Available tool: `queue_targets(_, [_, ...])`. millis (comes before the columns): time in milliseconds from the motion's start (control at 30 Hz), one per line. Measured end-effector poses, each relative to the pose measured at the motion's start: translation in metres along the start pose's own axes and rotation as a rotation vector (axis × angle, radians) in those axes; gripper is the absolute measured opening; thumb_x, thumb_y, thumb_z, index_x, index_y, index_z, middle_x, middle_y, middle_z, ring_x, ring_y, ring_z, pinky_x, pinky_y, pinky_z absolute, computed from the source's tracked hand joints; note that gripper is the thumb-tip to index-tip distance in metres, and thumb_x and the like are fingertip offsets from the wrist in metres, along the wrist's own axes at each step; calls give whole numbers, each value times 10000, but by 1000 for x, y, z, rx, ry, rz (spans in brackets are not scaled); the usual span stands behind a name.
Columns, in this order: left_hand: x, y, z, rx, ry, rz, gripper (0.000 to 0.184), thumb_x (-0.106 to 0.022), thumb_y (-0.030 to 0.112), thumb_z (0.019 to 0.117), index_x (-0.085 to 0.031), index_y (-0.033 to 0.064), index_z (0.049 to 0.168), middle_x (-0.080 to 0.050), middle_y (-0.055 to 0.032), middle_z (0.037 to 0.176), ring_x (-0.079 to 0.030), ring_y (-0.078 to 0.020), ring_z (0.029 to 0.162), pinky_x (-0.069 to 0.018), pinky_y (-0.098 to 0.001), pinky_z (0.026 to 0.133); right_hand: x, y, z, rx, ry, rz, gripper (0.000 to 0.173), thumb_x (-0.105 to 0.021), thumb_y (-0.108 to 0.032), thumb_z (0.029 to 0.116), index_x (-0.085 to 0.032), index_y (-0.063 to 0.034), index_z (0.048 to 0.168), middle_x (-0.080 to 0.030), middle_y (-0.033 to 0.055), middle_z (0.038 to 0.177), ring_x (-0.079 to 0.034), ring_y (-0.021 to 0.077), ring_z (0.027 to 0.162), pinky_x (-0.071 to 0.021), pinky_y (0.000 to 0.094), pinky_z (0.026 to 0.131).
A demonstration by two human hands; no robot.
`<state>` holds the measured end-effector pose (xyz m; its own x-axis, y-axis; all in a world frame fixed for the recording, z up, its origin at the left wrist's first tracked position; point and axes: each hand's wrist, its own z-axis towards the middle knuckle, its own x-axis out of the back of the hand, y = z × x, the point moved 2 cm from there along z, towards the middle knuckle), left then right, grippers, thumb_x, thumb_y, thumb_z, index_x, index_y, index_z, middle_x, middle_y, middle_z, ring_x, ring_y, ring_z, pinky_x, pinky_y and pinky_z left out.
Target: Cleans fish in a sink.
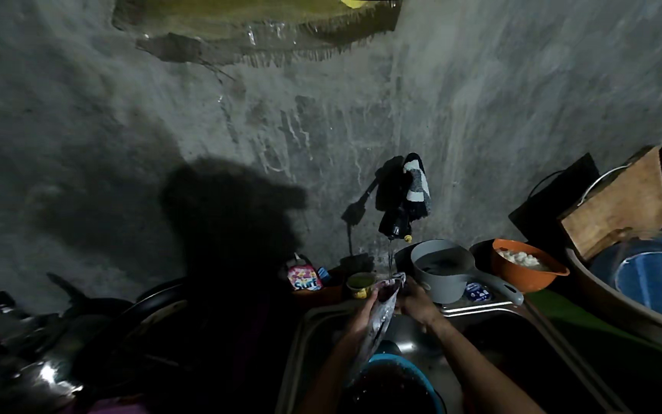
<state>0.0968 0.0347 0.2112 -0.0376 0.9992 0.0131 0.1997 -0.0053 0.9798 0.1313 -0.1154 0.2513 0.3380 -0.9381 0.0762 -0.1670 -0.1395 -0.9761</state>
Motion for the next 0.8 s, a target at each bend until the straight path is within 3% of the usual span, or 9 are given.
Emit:
queue_targets(133, [-4, 6, 0, 43, 15, -250, 507, -226, 390, 1132, -538, 68, 1369, -659, -83, 1128, -640, -115, 951, -539, -288, 821, -4, -14, 1, 5, 4, -5, 709, -611, 19, 980, -279, -97, 1595, -618, 222, 1248, -665, 242, 959, -569, 384, 836])
queue_targets(233, [-10, 7, 2, 111, -30, -434, 556, -179, 479, 1114, -568, 97, 1223, -645, -70, 872, -627, -148, 696, -544, -309, 590, -3, -21, 5, 50, 51, -44, 736, -631, -30, 990, -244, -105, 1612, -584, 252, 1349, -652, 318, 1103, -549, 458, 936])
queue_targets(300, [-14, 8, 7, 139, -65, -502, 609, -178, 536, 1097, -579, 90, 1198, -636, -91, 824, -622, -181, 646, -543, -332, 550, -2, -25, 4, 125, 124, -111, 729, -671, -39, 963, -293, -69, 1587, -545, 272, 1403, -621, 375, 1182, -527, 512, 979])
queue_targets(367, [-19, 10, 10, 142, -51, -530, 621, -192, 561, 1087, -587, 86, 1155, -620, -94, 768, -603, -188, 585, -530, -331, 502, -1, -31, -4, 211, 211, -195, 664, -684, -19, 940, -373, -14, 1527, -553, 281, 1386, -625, 392, 1166, -525, 522, 969])
queue_targets(433, [-22, 12, 12, 130, -19, -537, 603, -220, 565, 1084, -588, 106, 1214, -646, -99, 843, -634, -196, 665, -551, -354, 558, 0, -30, -13, 279, 247, -245, 523, -666, -12, 942, -462, 29, 1421, -568, 271, 1346, -634, 373, 1135, -533, 505, 960])
queue_targets(533, [-25, 12, 13, 97, -2, -548, 590, -256, 558, 1082, -573, 127, 1331, -688, -109, 1062, -677, -212, 922, -578, -402, 773, -3, -18, -25, 290, 179, -337, 376, -668, -85, 966, -572, 58, 1300, -638, 235, 1227, -673, 314, 1055, -551, 448, 950])
queue_targets(667, [-31, 13, 13, 135, 45, -559, 554, -297, 558, 1074, -578, 134, 1293, -679, -104, 1052, -668, -216, 924, -567, -418, 758, -9, 3, -29, 281, 141, -412, 346, -646, -106, 973, -590, 51, 1277, -671, 205, 1147, -694, 278, 983, -567, 421, 913])
queue_targets(800, [-38, 8, 11, 107, 69, -533, 536, -291, 515, 1092, -548, 122, 1353, -665, -114, 1145, -655, -218, 1007, -559, -418, 825, -9, 3, -32, 211, 178, -438, 400, -617, -81, 967, -536, 23, 1345, -683, 213, 1169, -696, 310, 1036, -552, 462, 942])
